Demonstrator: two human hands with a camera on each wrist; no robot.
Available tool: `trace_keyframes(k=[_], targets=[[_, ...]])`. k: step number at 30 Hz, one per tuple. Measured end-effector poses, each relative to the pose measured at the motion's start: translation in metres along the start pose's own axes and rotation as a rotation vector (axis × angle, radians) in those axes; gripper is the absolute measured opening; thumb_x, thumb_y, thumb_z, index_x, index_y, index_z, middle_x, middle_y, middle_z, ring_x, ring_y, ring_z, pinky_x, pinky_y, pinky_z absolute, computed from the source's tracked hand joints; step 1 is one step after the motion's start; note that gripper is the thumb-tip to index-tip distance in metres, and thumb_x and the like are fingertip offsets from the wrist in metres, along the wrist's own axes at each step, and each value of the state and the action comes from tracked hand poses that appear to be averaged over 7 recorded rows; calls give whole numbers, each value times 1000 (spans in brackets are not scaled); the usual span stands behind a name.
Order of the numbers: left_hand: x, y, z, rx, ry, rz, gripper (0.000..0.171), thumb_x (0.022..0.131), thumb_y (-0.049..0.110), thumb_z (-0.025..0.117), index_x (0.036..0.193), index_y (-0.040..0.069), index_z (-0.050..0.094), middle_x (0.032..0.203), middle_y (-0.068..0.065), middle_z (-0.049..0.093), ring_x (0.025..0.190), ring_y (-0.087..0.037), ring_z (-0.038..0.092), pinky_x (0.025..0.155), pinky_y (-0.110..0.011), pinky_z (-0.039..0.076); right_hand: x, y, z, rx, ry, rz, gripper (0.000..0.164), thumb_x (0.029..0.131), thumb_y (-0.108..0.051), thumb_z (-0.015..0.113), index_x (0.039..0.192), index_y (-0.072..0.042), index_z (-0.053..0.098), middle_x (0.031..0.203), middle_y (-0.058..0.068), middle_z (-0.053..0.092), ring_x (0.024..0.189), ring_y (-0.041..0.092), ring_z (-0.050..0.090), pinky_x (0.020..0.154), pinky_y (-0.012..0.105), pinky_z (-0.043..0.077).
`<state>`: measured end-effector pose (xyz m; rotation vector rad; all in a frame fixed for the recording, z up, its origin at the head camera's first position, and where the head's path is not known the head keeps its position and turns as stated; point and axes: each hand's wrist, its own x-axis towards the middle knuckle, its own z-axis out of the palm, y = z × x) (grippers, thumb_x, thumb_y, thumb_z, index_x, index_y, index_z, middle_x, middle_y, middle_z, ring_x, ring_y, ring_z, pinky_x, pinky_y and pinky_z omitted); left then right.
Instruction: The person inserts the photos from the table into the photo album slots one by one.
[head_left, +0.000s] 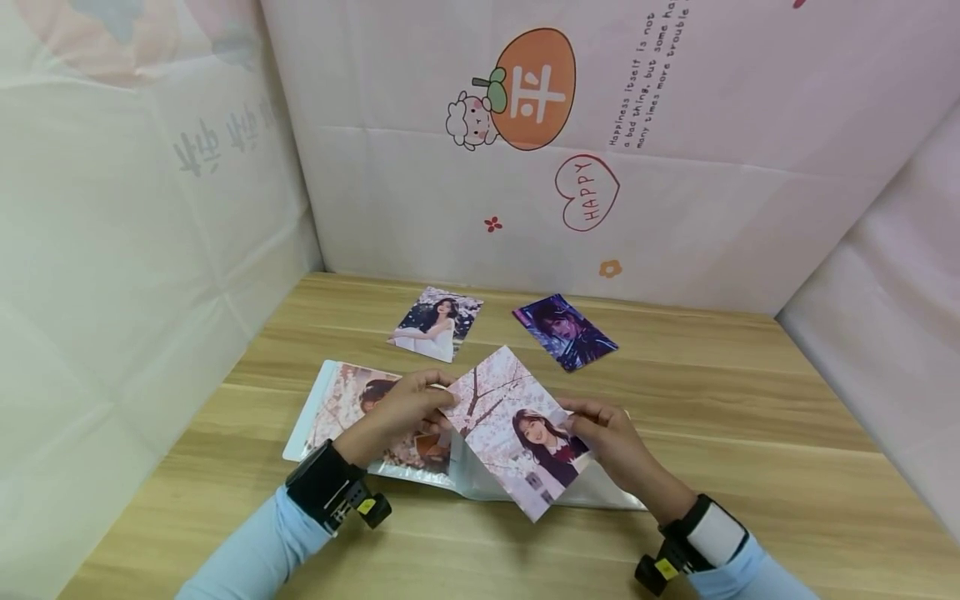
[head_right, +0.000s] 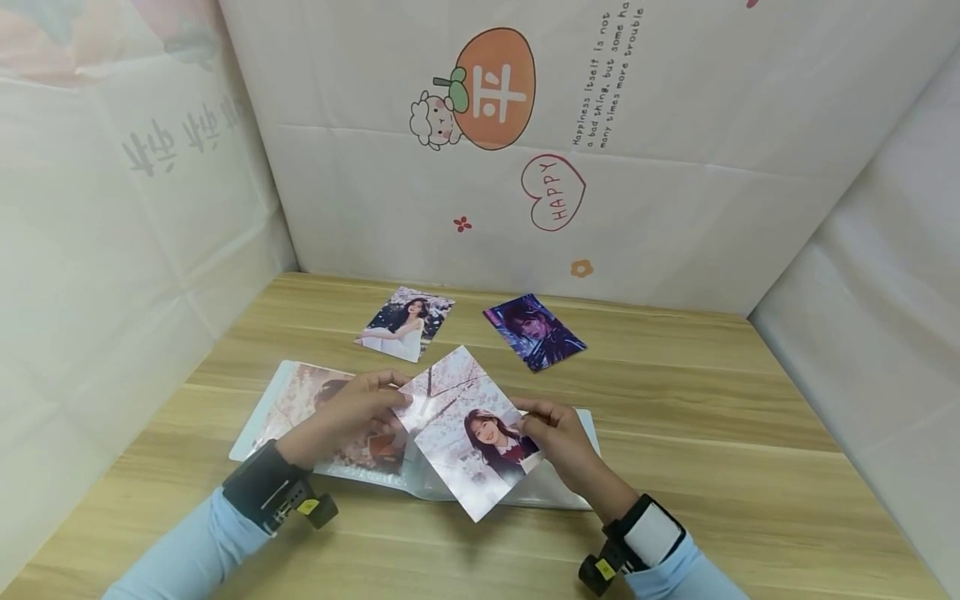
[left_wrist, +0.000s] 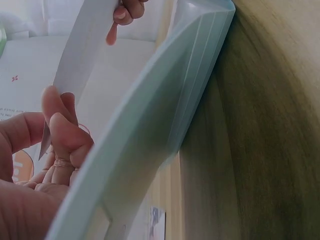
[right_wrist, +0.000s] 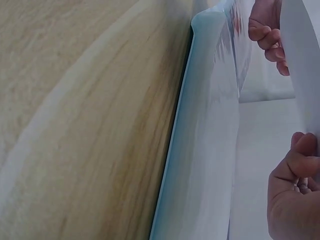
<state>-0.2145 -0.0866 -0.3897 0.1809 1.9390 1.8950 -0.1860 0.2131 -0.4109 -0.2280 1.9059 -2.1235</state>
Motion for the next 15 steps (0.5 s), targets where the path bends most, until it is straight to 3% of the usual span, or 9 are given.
trace_keyframes(k=[4, 8, 10, 15], targets=[[0, -1, -1, -3, -6, 8, 24, 90, 8, 57, 111, -2, 53, 74, -7, 58, 57, -15, 59, 51, -22, 46, 0, -1, -1, -52, 8, 7, 40, 90, 0, 51, 128, 13, 45, 100, 10, 65, 83, 18, 63, 70, 31, 52], [0, -3, -4, -34, -14, 17, 22, 90, 7, 55, 109, -2, 52, 73, -6, 56, 58, -15, 59, 52, -23, 46, -1, -3, -7, -217, 82, 15, 40, 92, -5, 53, 128, 10, 47, 101, 11, 64, 82, 17, 62, 68, 30, 52], [0, -4, -6, -56, -16, 25, 19, 90, 5, 54, 107, -2, 51, 73, -6, 54, 58, -15, 59, 52, -24, 47, -1, -4, -13, -345, 122, -11, 37, 92, -5, 53, 127, 8, 49, 101, 12, 63, 80, 17, 61, 67, 31, 52], [1, -7, -14, -60, 11, 40, 17, 89, 3, 53, 106, -2, 52, 72, -7, 55, 57, -15, 58, 54, -26, 47, 0, -3, -28, -828, 121, -256, 37, 86, 2, 61, 122, 6, 54, 106, 21, 61, 89, 30, 60, 69, 39, 52]])
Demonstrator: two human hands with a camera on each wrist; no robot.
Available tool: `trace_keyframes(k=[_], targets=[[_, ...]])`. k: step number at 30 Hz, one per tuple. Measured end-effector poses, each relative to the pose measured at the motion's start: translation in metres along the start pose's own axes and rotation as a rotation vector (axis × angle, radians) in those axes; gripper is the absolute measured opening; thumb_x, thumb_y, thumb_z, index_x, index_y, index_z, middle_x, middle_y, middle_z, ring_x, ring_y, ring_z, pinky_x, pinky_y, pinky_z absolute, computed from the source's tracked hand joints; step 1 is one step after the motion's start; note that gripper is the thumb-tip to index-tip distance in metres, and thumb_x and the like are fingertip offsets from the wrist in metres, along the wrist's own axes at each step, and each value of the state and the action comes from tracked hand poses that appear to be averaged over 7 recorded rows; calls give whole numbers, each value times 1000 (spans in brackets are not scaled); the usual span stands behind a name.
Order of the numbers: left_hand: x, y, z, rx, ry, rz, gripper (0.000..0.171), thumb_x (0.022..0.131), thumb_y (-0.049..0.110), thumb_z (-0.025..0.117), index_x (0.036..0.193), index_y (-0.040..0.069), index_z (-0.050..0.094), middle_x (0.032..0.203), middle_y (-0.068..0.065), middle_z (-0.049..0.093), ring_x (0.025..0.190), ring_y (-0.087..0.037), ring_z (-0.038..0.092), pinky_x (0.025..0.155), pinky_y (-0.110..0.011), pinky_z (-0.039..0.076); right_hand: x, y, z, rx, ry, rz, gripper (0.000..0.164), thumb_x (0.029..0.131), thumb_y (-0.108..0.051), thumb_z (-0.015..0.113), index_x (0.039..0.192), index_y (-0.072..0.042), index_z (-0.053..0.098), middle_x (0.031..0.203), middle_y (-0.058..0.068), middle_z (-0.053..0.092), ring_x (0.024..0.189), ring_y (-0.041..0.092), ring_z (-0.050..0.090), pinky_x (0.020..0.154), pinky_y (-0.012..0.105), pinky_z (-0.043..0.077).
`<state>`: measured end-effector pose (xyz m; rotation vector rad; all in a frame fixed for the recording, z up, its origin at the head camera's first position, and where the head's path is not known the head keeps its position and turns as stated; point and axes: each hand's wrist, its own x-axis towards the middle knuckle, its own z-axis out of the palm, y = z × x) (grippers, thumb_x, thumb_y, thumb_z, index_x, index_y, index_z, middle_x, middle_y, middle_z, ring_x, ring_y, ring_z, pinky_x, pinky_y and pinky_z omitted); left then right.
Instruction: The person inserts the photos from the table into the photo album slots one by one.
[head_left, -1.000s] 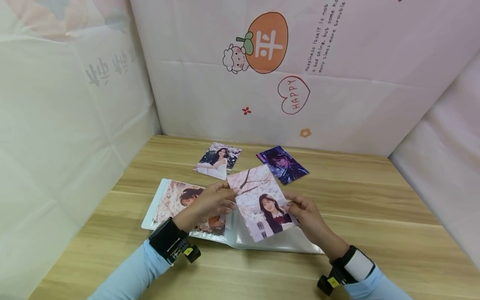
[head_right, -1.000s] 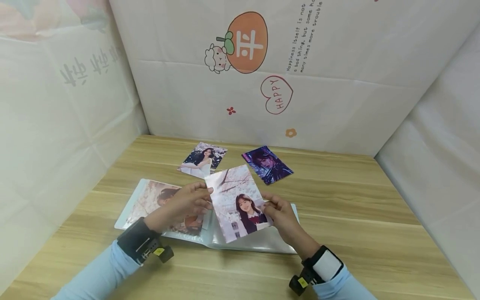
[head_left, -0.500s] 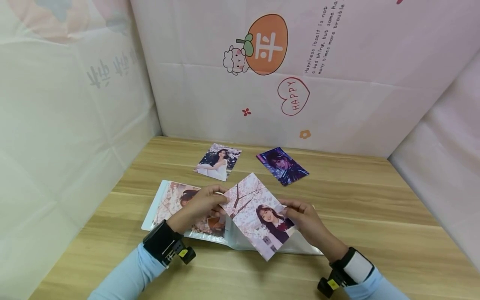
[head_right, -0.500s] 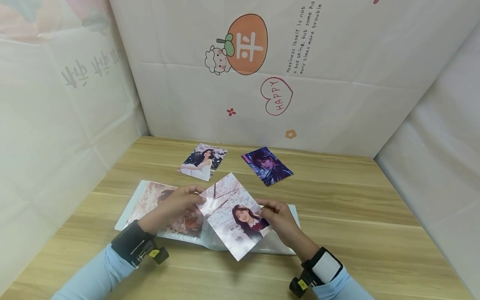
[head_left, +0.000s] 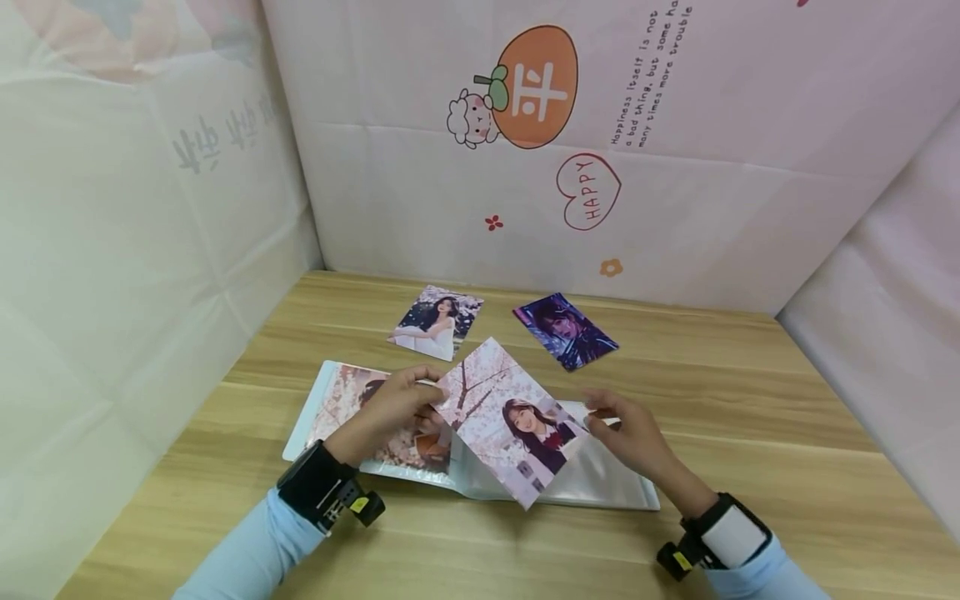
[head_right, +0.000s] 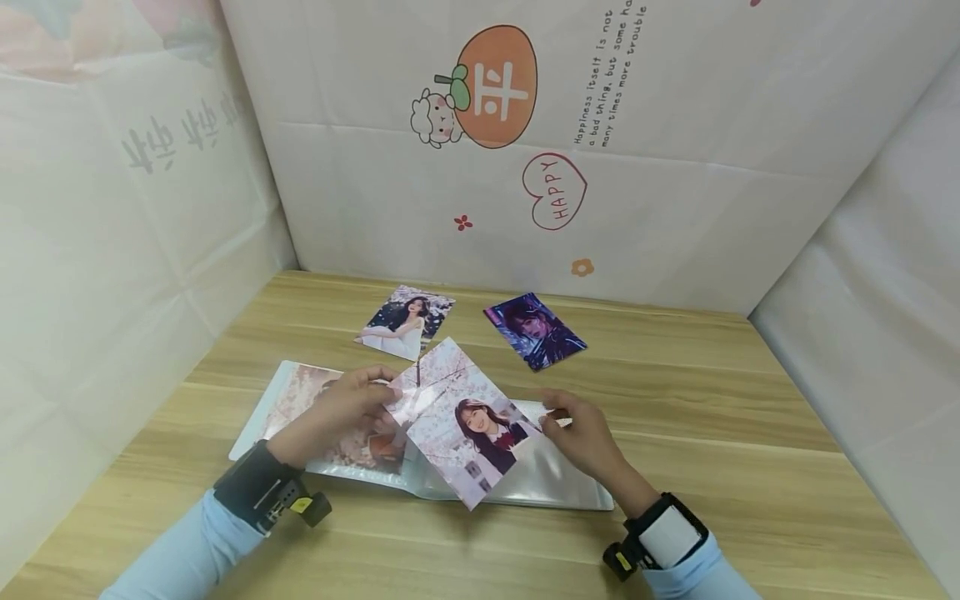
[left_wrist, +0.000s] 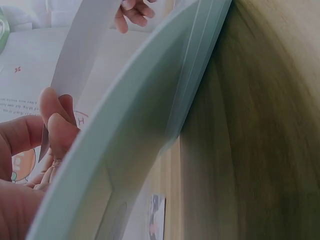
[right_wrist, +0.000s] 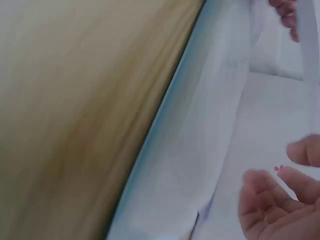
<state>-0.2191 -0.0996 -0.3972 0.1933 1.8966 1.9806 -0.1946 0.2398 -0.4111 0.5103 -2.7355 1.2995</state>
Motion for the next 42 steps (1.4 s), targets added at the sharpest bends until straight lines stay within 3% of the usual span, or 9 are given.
trace_keyframes(k=[2, 4, 7, 11, 23, 30, 42], targets=[[0, 0, -3, 24, 23, 11, 17, 89, 4, 53, 105, -2, 52, 71, -7, 56, 57, -14, 58, 54, -26, 48, -1, 5, -2, -161, -11, -80, 43, 83, 0, 66, 124, 5, 53, 114, 24, 58, 100, 37, 57, 77, 46, 49], [-2, 0, -5, 43, 45, 21, 18, 89, 4, 54, 105, -2, 53, 70, -7, 56, 57, -14, 58, 54, -25, 48, -4, 8, -3, -240, -65, -91, 51, 81, -6, 70, 127, 5, 51, 123, 28, 51, 109, 44, 49, 86, 55, 42], [-4, 1, -7, 46, 59, 27, 18, 88, 4, 54, 105, -3, 53, 69, -6, 56, 56, -14, 57, 53, -25, 47, -8, 11, -3, -292, -185, -36, 61, 80, -17, 73, 130, 6, 47, 129, 33, 42, 118, 51, 37, 93, 64, 28], [-6, 3, -8, 26, 56, 17, 19, 89, 3, 52, 107, -4, 52, 71, -6, 55, 56, -13, 57, 53, -24, 47, -12, 13, -2, -331, -286, 38, 68, 80, -28, 72, 133, 6, 45, 132, 38, 34, 121, 56, 28, 93, 67, 21], [-8, 1, -13, 24, 91, 18, 21, 88, 1, 52, 108, -6, 51, 71, -7, 55, 56, -13, 59, 53, -24, 47, -11, 10, -1, -361, -323, 80, 68, 82, -27, 71, 134, 6, 43, 134, 40, 30, 121, 58, 24, 92, 68, 23], [-13, -1, -35, 67, 165, 42, 24, 89, 1, 51, 111, -8, 48, 76, -9, 58, 58, -14, 61, 53, -23, 48, -10, 5, -1, -391, -326, 124, 70, 82, -28, 70, 135, 9, 40, 132, 40, 31, 120, 57, 27, 93, 65, 26], [-38, 0, -64, 39, 258, 56, 19, 91, 1, 48, 108, -7, 42, 71, -6, 58, 58, -14, 61, 55, -25, 49, -10, 6, -2, -385, -338, 165, 71, 84, -30, 69, 137, 7, 39, 134, 40, 28, 120, 58, 24, 92, 66, 26]])
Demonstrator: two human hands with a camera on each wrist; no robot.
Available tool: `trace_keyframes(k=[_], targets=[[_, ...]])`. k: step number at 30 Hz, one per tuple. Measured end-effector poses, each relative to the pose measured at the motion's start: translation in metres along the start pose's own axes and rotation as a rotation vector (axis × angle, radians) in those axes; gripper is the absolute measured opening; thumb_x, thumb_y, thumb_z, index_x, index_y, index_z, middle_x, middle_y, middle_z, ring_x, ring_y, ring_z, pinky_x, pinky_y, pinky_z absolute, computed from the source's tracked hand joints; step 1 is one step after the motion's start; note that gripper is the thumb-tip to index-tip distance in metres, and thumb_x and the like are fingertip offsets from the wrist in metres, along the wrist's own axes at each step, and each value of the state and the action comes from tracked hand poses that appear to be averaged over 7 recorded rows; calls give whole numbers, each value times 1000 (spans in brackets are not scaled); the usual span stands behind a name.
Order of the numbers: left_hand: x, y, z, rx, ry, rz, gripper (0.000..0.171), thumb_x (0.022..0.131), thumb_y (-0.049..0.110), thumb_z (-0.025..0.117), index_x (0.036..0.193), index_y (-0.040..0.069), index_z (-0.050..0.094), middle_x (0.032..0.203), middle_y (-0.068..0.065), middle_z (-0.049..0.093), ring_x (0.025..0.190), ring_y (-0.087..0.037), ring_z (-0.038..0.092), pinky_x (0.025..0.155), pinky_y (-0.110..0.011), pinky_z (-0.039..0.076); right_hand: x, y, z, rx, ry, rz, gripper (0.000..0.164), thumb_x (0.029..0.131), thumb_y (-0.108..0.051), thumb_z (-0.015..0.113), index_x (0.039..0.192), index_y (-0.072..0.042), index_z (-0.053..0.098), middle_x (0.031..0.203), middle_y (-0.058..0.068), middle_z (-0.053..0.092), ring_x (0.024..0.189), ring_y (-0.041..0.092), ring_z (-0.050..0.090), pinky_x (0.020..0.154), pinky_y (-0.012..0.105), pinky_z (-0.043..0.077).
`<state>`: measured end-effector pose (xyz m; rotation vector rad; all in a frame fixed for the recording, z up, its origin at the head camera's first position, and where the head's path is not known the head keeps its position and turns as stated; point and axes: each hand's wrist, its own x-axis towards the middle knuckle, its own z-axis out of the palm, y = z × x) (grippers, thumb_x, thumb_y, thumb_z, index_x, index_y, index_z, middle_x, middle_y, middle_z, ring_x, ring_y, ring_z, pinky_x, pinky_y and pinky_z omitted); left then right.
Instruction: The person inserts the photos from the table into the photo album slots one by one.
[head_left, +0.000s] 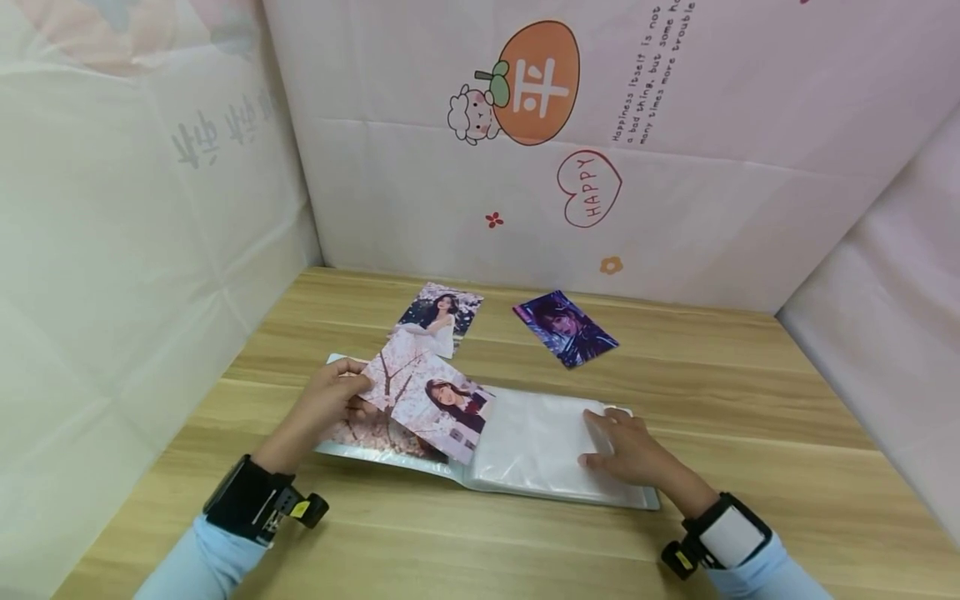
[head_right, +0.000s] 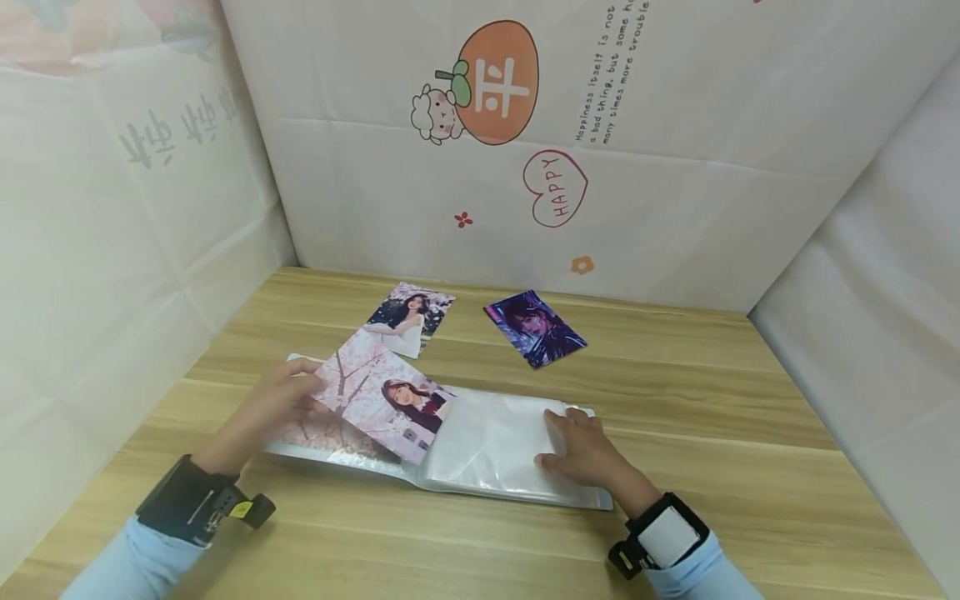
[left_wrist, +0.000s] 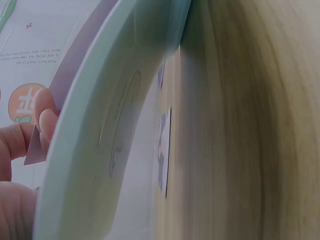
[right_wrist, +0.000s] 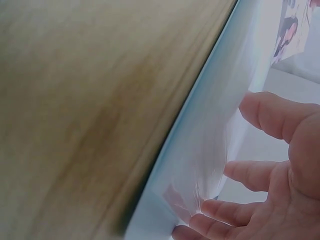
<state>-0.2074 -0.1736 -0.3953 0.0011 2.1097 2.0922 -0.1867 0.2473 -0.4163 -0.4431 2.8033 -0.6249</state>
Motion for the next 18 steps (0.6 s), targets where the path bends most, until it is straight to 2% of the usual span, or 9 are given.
trace_keyframes(k=[5, 9, 14, 18], targets=[[-5, 1, -7, -17, 2, 28, 22, 91, -1, 46, 111, -8, 41, 70, -4, 59, 56, -13, 61, 54, -25, 48, -1, -1, 0, 11, -9, 21, 72, 84, -32, 67, 138, 5, 37, 136, 39, 26, 122, 57, 21, 92, 66, 26], [-10, 6, -10, 27, 20, 39, 24, 92, 1, 47, 113, -8, 39, 69, -4, 63, 56, -14, 61, 54, -26, 50, -1, 0, 1, 9, -9, 20, 72, 85, -32, 67, 139, 5, 36, 137, 38, 25, 123, 57, 20, 92, 67, 25], [-15, 14, -7, 68, 45, 55, 26, 91, 1, 49, 113, -9, 42, 70, -4, 64, 55, -16, 62, 54, -28, 51, 0, 2, 0, 3, -9, 22, 72, 86, -31, 66, 139, 4, 35, 138, 38, 24, 124, 56, 19, 92, 67, 24], [-16, 16, -2, 49, 30, 63, 27, 89, -1, 50, 113, -11, 42, 69, -5, 64, 54, -17, 62, 51, -29, 51, 1, 3, 1, 2, -9, 13, 72, 85, -32, 66, 139, 5, 36, 137, 38, 25, 123, 56, 20, 92, 67, 25]])
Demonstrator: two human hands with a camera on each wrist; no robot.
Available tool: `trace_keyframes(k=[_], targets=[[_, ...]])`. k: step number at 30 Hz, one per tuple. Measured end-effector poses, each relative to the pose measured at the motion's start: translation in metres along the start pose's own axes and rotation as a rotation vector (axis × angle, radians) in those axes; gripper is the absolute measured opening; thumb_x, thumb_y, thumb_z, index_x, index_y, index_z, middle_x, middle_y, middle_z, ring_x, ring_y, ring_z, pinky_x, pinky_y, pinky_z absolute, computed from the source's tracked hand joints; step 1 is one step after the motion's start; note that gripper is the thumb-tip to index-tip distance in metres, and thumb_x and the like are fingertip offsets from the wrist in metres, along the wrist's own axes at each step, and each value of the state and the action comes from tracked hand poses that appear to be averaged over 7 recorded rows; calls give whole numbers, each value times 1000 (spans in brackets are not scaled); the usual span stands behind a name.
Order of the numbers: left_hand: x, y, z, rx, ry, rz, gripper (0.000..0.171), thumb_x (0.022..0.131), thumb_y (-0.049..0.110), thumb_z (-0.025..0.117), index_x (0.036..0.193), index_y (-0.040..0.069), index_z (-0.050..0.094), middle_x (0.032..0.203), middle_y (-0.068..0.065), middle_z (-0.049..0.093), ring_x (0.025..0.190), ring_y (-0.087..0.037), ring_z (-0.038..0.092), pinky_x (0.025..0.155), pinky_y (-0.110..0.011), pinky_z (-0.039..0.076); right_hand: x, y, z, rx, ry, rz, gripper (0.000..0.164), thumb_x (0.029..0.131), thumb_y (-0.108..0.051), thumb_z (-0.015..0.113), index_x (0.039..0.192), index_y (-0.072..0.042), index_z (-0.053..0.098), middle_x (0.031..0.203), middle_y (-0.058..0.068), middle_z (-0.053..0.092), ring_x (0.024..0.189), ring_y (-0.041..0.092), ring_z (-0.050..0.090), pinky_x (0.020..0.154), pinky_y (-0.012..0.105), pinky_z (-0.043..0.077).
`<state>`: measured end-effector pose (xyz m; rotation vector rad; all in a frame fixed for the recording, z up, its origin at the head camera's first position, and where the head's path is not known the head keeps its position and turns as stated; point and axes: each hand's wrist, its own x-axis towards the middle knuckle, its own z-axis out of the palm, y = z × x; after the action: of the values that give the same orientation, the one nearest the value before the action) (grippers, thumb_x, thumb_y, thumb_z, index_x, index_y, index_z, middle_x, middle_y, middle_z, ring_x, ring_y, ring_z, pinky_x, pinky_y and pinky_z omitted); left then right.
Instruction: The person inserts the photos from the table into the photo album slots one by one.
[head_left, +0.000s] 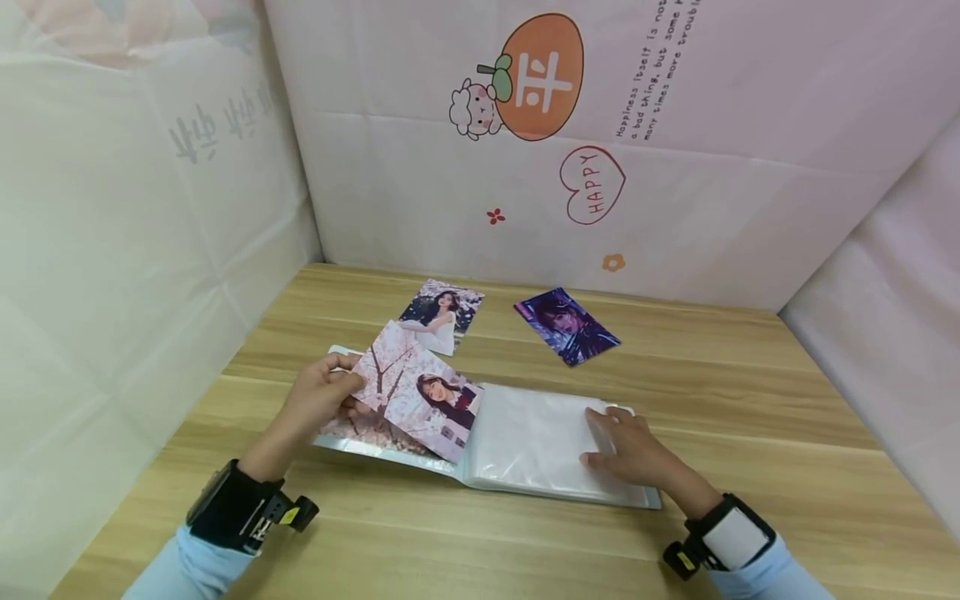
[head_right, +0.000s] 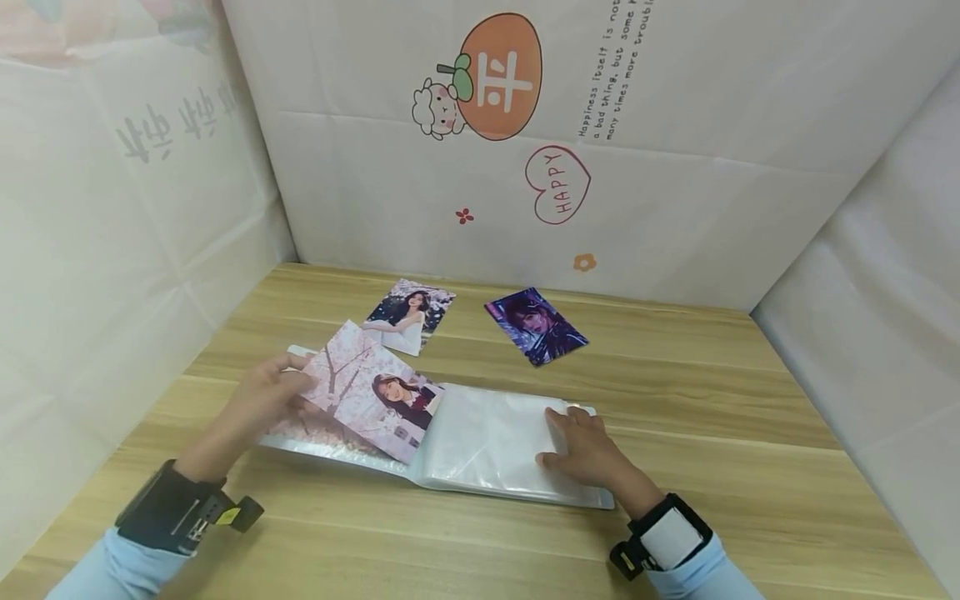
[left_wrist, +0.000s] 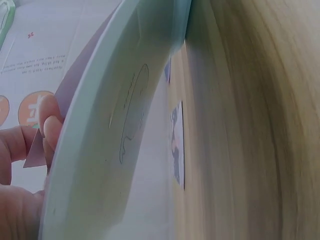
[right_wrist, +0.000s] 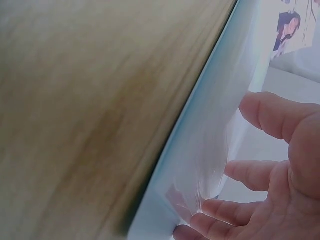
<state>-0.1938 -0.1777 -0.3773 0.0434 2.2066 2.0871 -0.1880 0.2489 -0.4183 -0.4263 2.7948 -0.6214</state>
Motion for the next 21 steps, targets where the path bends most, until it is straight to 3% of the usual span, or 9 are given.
trace_keyframes(k=[4, 7, 15, 21], targets=[[0, -1, 4, -21, -26, -10, 28, 88, -2, 51, 113, -11, 42, 67, -7, 63, 53, -17, 61, 48, -29, 50, -1, 0, 0, -1, 1, -6, 72, 85, -33, 67, 138, 5, 37, 137, 38, 26, 123, 57, 20, 93, 67, 23], [-1, -3, 5, 20, -31, -14, 29, 87, -3, 53, 113, -10, 41, 67, -8, 63, 52, -16, 61, 46, -30, 50, -1, 0, 1, -3, 2, -8, 71, 85, -32, 66, 139, 5, 37, 137, 38, 26, 123, 57, 20, 93, 67, 22], [-8, -4, 2, 92, 29, -41, 18, 93, 8, 51, 97, -10, 53, 68, -10, 57, 48, -16, 56, 45, -30, 50, -1, 0, 0, -4, 10, -11, 71, 85, -31, 67, 138, 5, 37, 137, 38, 26, 123, 57, 21, 93, 67, 22], [-13, -5, -2, 134, 23, -54, 18, 88, 4, 56, 97, -12, 60, 73, -11, 57, 49, -16, 58, 51, -31, 52, 0, 0, 1, -3, 8, -7, 71, 85, -30, 67, 138, 6, 37, 137, 38, 26, 123, 57, 20, 93, 67, 23]])
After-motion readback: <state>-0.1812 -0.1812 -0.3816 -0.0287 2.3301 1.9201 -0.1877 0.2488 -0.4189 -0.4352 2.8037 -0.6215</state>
